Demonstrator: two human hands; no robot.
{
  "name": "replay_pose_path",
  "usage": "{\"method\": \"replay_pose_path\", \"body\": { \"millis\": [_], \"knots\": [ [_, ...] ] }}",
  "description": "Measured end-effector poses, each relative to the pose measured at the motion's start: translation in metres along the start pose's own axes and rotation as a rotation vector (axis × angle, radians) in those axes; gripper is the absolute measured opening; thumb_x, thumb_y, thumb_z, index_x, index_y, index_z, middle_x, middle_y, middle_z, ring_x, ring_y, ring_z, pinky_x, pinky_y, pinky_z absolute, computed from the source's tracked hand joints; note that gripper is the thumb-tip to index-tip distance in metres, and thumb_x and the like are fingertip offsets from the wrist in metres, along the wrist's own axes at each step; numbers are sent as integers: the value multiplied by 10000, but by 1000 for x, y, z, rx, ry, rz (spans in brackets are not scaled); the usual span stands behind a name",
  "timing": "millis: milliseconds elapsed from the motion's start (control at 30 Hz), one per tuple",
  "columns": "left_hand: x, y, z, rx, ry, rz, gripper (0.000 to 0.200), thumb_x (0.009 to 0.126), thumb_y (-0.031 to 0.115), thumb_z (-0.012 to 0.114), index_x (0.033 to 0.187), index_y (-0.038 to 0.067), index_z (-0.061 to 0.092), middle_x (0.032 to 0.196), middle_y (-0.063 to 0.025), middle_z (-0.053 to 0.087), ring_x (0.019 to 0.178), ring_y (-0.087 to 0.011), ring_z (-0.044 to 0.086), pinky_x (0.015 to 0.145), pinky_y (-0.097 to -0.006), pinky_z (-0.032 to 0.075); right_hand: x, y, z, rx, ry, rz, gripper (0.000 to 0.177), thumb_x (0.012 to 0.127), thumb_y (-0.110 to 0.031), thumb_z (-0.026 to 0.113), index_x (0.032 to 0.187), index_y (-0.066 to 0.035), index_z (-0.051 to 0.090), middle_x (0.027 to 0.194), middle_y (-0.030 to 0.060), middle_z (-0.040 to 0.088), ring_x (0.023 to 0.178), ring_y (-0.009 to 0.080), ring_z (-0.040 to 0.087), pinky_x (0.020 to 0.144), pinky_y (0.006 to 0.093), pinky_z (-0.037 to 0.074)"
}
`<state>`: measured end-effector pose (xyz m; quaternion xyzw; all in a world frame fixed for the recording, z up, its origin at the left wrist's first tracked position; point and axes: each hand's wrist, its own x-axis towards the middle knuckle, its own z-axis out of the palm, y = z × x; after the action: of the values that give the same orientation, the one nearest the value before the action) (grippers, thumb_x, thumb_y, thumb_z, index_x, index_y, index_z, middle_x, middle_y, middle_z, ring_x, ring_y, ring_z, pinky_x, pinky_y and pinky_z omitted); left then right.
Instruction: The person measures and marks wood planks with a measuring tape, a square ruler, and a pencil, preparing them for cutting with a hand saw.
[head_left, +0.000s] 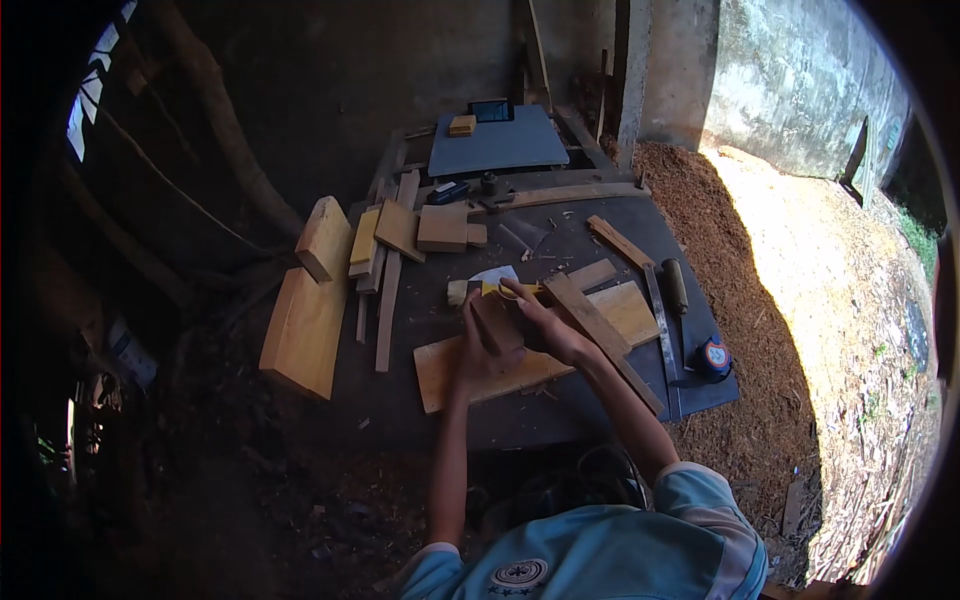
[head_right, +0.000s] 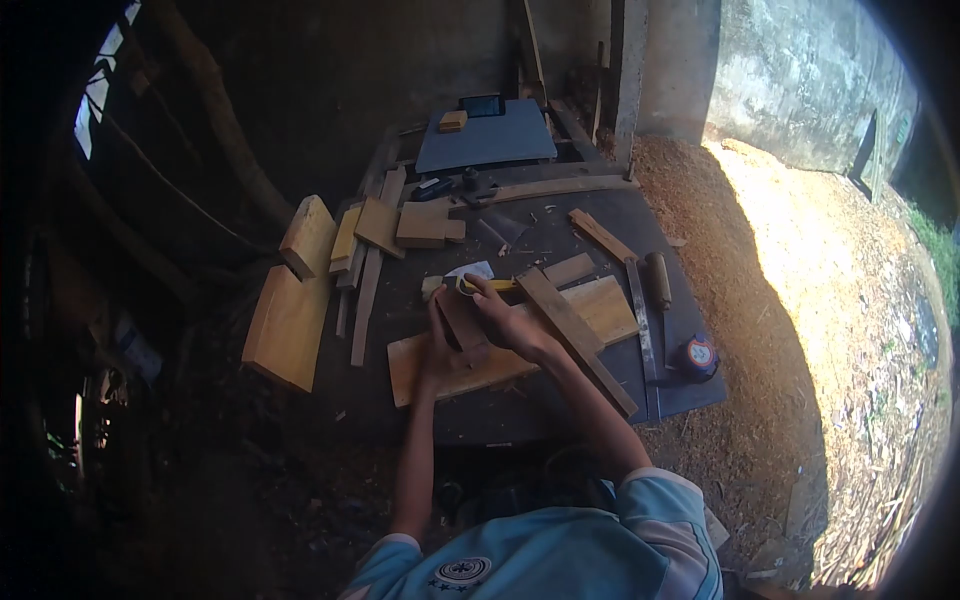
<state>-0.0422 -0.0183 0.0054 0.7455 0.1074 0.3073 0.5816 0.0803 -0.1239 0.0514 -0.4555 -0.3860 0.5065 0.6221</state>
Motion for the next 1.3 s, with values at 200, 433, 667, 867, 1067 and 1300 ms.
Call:
{"method": "replay_pose_path", "body": {
  "millis": [200,433,667,867,1067,1300],
  "knots": [
    [-2,2,8,-402,-6,50,867,658,184,725,1290,59,146,1215,-174,367,1068,-250,458,870,-368,424,11,-8,7,-737,-143,-288,639,885,-438,384,1404,-113,205,1435,182,181,1335,315,174,1082,427,145],
    [0,-5,0,231,-12,-107,812,639,190,717,1241,37,194,1162,-167,371,1094,-290,447,874,-387,407,19,-1,7,-738,-145,-287,704,782,-505,533,1367,-176,319,1445,189,146,1338,352,147,1063,472,182],
    [6,-28,-4,171,-11,-46,898,594,197,731,1273,31,166,1217,-178,325,1148,-305,404,919,-407,380,25,5,-1,-660,-121,-234,688,732,-360,622,1335,-168,352,1452,194,126,1358,335,69,1063,475,157],
    [5,-12,2,4,0,57,993,576,170,732,1323,38,91,1254,-171,294,1184,-290,368,957,-399,355,40,-2,-10,-653,-200,-116,649,726,-331,550,1315,-150,350,1436,225,138,1364,332,14,1067,469,157],
    [5,-13,2,36,10,63,985,584,171,728,1325,43,93,1249,-178,301,1191,-294,356,964,-399,343,45,-10,1,-443,-36,-40,580,763,-401,560,1286,-168,466,1388,275,244,1347,362,110,1047,448,232],
    [-6,-13,0,171,60,-100,762,606,208,730,1243,6,362,1304,-192,332,1231,-254,361,963,-372,353,38,-22,18,-1003,-92,-331,574,749,-354,613,1284,-203,472,1408,261,215,1299,379,256,1023,443,284]
  ]
}}
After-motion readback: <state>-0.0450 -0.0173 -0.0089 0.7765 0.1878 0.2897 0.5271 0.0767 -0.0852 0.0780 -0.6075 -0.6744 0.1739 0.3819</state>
